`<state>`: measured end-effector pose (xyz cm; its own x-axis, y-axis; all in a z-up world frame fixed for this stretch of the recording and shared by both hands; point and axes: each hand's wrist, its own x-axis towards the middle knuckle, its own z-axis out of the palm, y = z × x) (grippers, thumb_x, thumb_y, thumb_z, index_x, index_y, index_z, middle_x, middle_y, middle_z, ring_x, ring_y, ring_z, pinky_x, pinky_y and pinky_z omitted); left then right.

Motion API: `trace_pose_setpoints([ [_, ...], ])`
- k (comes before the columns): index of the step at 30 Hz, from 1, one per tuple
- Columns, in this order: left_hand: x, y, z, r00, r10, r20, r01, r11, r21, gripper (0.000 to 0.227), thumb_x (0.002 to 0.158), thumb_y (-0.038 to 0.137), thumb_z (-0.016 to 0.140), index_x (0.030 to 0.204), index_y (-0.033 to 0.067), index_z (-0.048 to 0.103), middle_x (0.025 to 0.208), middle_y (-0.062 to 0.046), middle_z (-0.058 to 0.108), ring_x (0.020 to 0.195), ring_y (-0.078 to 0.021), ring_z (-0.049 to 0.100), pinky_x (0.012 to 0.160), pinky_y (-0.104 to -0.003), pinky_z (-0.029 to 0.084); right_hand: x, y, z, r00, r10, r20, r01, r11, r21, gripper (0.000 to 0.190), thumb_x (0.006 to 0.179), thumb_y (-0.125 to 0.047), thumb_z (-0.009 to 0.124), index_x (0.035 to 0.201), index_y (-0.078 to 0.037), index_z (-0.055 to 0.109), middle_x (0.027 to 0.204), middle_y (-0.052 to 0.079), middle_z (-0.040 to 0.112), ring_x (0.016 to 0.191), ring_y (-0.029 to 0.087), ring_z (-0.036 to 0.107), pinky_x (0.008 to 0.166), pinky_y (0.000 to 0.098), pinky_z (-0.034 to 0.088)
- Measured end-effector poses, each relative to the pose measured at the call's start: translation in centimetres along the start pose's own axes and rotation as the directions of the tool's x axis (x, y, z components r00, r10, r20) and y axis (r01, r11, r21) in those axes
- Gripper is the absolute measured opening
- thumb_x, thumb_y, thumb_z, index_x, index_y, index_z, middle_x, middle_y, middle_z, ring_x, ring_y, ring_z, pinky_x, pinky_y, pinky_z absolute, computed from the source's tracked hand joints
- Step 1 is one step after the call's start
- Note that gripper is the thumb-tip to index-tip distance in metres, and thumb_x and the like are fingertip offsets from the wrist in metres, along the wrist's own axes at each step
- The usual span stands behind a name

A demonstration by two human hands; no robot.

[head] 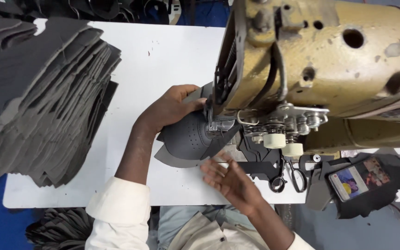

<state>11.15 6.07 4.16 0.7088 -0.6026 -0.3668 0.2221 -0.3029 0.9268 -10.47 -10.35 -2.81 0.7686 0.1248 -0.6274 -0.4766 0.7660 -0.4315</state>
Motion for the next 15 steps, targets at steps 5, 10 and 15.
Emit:
trace_pose_setpoints([
  [5, -2.4, -3.4, 3.1, 0.955, 0.184, -0.232, -0.201, 0.978, -0.054, 0.03, 0.095, 0.021, 0.07, 0.117, 0.0012, 0.068, 0.1, -0.006, 0.076, 0.09, -0.0132, 0.069, 0.08, -0.031, 0.057, 3.4, -0.5, -9.8, 0.91, -0.412, -0.055, 0.414, 0.909, 0.042, 0.03, 0.097, -0.013, 0.076, 0.118, -0.007, 0.055, 0.103, 0.01, 0.064, 0.089, 0.022, 0.063, 0.081, 0.0369, 0.053],
  [10, -5.1, -4.9, 9.3, 0.68, 0.347, -0.646, -0.476, 0.879, -0.028, 0.028, 0.103, 0.019, 0.066, 0.12, -0.0019, 0.063, 0.104, -0.007, 0.073, 0.096, -0.0141, 0.068, 0.087, -0.03, 0.054, 2.7, -7.5, -6.9, 0.71, -0.705, -0.003, 0.7, 0.705, -0.114, 0.045, 0.086, -0.004, 0.071, 0.127, -0.017, 0.056, 0.104, -0.001, 0.066, 0.09, 0.013, 0.066, 0.076, 0.0288, 0.054],
  [15, -5.6, -4.4, 10.0, 0.647, 0.338, -0.683, -0.514, 0.855, -0.063, 0.031, 0.105, 0.021, 0.065, 0.126, -0.0022, 0.06, 0.106, -0.008, 0.071, 0.098, -0.0138, 0.066, 0.088, -0.03, 0.054, 1.3, -9.9, -8.1, 0.801, -0.598, 0.001, 0.515, 0.69, -0.509, 0.036, 0.095, -0.005, 0.063, 0.131, -0.005, 0.056, 0.119, 0.005, 0.067, 0.105, 0.017, 0.066, 0.09, 0.0331, 0.056],
])
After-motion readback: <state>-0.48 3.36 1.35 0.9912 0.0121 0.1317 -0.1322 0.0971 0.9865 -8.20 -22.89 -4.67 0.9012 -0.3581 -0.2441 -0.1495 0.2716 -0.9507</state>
